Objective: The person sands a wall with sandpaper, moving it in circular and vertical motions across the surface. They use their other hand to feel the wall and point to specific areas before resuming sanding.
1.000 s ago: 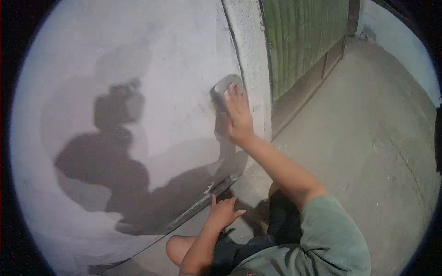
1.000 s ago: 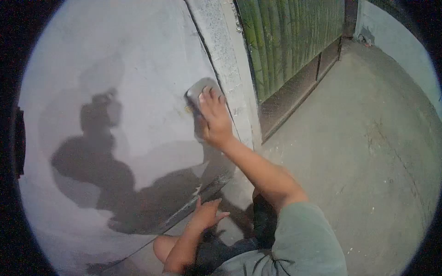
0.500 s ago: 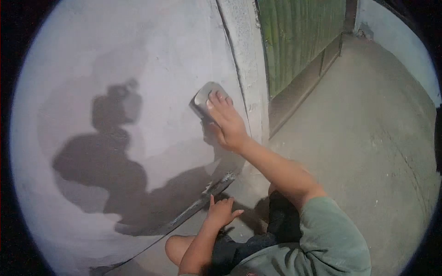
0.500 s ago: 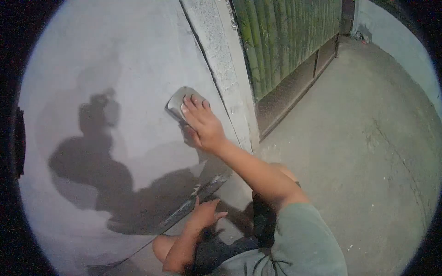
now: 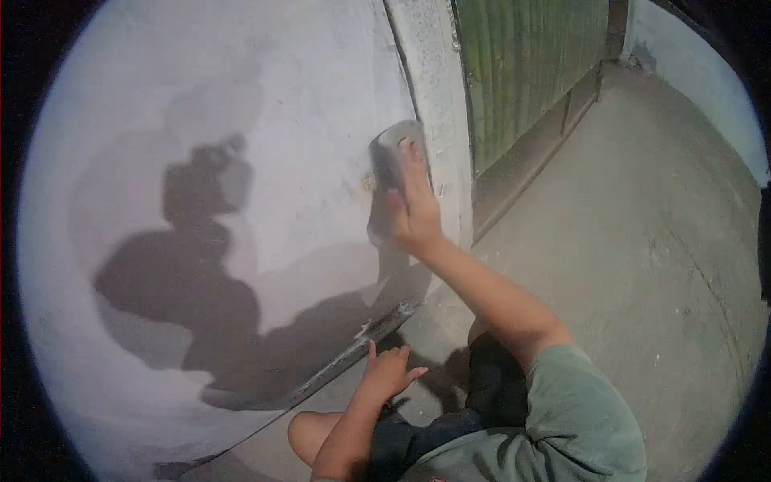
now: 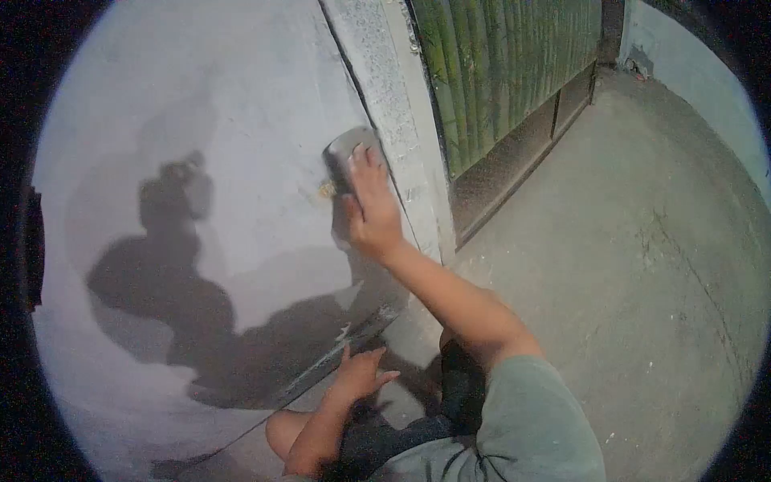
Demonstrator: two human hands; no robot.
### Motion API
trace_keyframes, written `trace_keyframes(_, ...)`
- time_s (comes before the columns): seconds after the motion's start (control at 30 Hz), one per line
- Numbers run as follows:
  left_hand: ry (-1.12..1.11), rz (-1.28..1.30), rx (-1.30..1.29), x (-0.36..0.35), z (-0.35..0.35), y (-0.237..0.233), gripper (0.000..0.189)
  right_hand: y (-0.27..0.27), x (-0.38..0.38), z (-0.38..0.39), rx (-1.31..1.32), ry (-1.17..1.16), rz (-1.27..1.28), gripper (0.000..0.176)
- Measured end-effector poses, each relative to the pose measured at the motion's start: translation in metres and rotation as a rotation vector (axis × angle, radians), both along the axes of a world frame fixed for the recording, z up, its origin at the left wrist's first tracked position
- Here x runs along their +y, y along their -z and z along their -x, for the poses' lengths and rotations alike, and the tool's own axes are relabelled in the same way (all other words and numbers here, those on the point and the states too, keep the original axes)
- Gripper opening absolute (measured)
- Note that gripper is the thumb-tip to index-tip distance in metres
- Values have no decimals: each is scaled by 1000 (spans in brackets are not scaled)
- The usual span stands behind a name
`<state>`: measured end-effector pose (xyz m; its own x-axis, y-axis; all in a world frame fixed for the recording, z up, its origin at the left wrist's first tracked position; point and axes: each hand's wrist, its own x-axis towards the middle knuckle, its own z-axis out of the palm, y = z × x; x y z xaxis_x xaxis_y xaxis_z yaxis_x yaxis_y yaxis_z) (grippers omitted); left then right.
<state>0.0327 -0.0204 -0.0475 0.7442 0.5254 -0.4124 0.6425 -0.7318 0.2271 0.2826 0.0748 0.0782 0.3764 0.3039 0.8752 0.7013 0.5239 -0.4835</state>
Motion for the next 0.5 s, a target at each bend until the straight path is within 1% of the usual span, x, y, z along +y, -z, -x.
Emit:
trace_keyframes(0.03,9,21,27,2,-1,0,73,5,0,3,0,4,1,51)
trace_keyframes(0.1,24,25,66,7,-5,2,74,18,2,7,-233,-73,75,52)
trace_keyframes(0.17,28,28,105,7,-4,3,74,7,0,0,-230,-101,65,51)
trace_keyframes(0.23,-7,35,34,5,-3,1,75,-6,3,-6,50,-6,8,54)
trace_keyframes(0.27,-13,36,29,4,-3,1,75,-3,6,-8,10,6,-29,58)
trace_keyframes(0.3,-7,34,40,4,-2,2,75,1,7,-3,7,2,-28,58)
trace_keyframes(0.37,10,34,59,3,-4,-2,76,11,3,15,-99,-17,10,61)
trace_keyframes(0.4,18,42,110,6,-7,-3,77,15,2,19,-185,-91,28,62)
trace_keyframes(0.43,23,49,160,6,-8,-5,78,15,2,16,-181,-87,29,62)
trace_keyframes(0.5,15,53,117,8,-3,1,78,11,7,6,-219,-51,89,63)
